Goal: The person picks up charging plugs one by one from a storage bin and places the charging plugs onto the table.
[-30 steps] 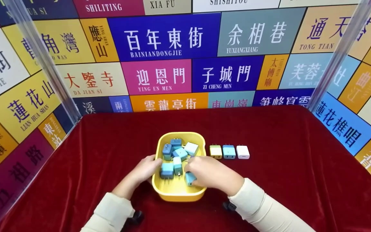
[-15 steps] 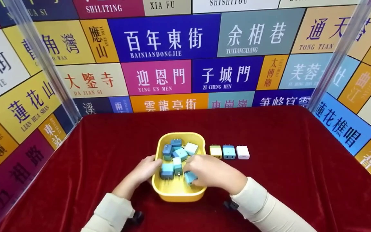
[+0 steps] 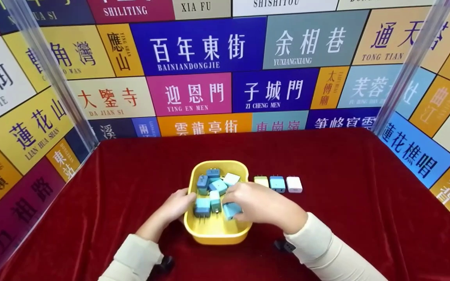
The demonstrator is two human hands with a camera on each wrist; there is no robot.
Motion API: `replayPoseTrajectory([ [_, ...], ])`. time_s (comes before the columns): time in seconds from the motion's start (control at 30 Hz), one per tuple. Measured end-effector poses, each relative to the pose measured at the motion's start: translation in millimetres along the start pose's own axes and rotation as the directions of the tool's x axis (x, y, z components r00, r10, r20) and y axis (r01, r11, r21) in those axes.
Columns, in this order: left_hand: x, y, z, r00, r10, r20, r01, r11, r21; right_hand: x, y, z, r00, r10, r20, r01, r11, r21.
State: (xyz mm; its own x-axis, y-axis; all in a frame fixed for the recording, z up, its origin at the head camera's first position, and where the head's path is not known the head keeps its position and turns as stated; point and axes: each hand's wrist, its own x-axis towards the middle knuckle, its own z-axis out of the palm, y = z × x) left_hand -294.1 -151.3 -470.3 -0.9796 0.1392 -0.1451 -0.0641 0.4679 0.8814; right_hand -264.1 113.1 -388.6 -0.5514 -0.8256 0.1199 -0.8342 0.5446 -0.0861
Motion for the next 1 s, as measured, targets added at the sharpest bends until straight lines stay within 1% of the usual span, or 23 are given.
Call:
replayPoseTrajectory([
  [0.13, 0.0, 0.2, 0.4, 1.000, 0.001, 0.003, -0.001, 1.000, -0.002, -2.9, 0, -6, 1.000, 0.004, -0.002, -0.004, 1.000, 0.014],
  [0.37, -1.3, 0.3, 0.3, 1.000, 0.000, 0.006, 0.000, 1.000, -0.009, -6.6, 3, -14, 0.999, 0.032, -0.004, -0.032, 0.999, 0.043],
  [0.63, -1.0, 0.0, 0.1, 1.000, 0.000, 0.007, 0.000, 1.000, -0.008, -11.5, 10, -21, 0.998, 0.043, -0.043, -0.040, 0.996, 0.079],
  [0.73, -0.9, 0.3, -0.3, 1.000, -0.002, 0.006, 0.002, 1.000, -0.008, -13.7, 14, -23, 0.997, 0.055, -0.048, -0.051, 0.995, 0.081],
  [1.0, -2.0, 0.9, -0.6, 1.000, 0.009, 0.006, -0.009, 1.000, -0.020, -17.5, 25, -25, 0.994, 0.044, -0.096, -0.037, 0.996, 0.075],
])
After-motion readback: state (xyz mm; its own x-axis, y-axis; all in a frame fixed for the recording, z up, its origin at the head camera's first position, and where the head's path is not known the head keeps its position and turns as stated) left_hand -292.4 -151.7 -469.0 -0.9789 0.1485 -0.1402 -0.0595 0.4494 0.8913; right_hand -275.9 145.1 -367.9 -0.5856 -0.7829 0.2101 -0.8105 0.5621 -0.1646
